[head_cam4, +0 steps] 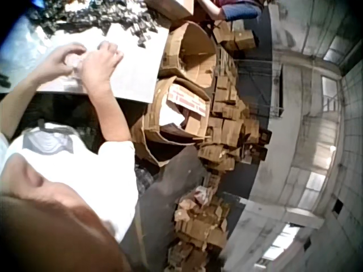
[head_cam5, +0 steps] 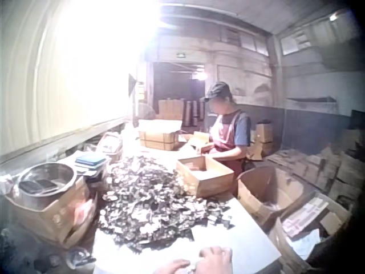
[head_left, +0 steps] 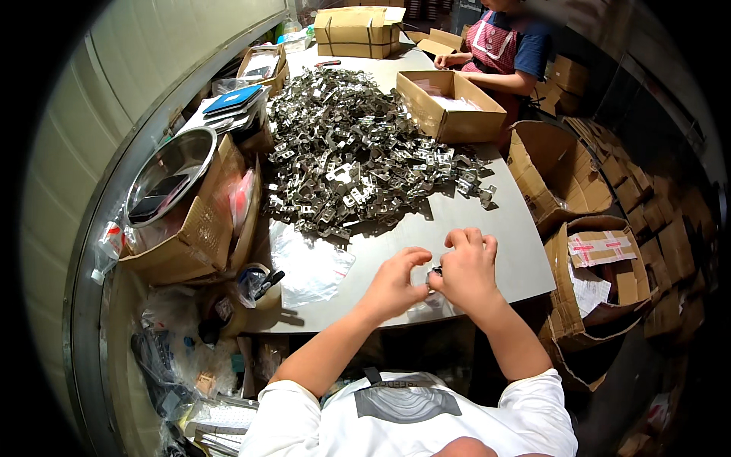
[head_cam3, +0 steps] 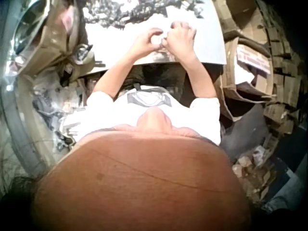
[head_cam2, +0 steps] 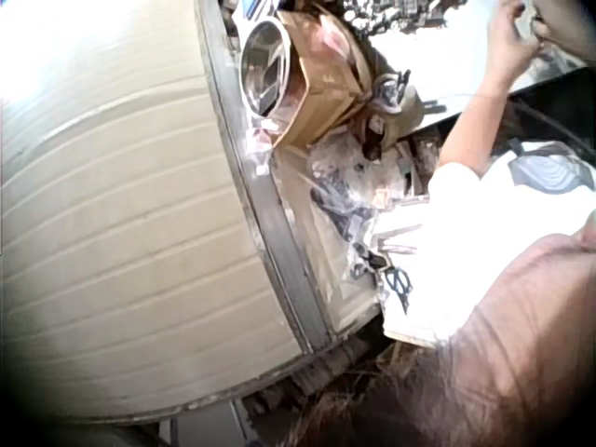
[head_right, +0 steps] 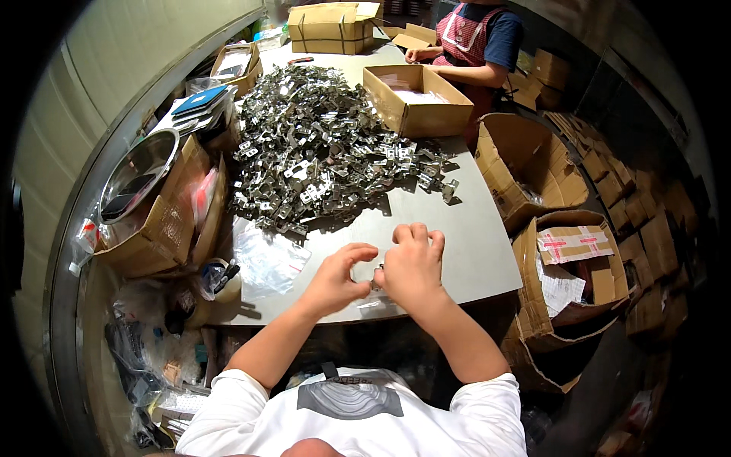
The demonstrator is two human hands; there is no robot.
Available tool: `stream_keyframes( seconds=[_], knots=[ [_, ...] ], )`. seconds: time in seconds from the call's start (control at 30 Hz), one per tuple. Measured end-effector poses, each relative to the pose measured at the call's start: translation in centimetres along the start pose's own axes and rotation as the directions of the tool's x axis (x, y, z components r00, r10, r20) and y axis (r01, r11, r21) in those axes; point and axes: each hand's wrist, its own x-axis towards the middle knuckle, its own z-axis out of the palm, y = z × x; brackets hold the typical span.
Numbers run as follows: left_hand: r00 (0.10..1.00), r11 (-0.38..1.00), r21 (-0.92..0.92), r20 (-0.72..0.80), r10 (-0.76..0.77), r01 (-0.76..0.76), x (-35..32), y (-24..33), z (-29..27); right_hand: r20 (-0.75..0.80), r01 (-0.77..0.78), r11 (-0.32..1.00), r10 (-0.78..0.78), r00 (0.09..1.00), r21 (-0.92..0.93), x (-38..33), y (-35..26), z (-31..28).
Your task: The person picks up metal hinges from a table and places them into plastic bags.
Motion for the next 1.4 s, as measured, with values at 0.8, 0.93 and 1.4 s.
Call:
stream_keyframes(
  seconds=[0.8,0.93,1.4],
  knots=[
    [0.936,0.860,0.491,-0.221,0.274,-0.136,-7.5,-6.2,4.4,0.241,-0.315,0.087,0.465,0.852,0.945,-2.0,9.6,8.8],
    [0.944,0.929,0.346,-0.246,0.221,-0.127,-6.6,-6.4,4.5,0.328,-0.280,-0.334,0.099,0.939,0.900,-10.2,6.2,8.4],
    [0.929,0.787,0.526,0.015,0.369,-0.322,-6.1,-4.0,4.3,0.695,-0.180,-0.937,0.084,0.714,0.298,-12.0,-1.0,7.5]
  ],
)
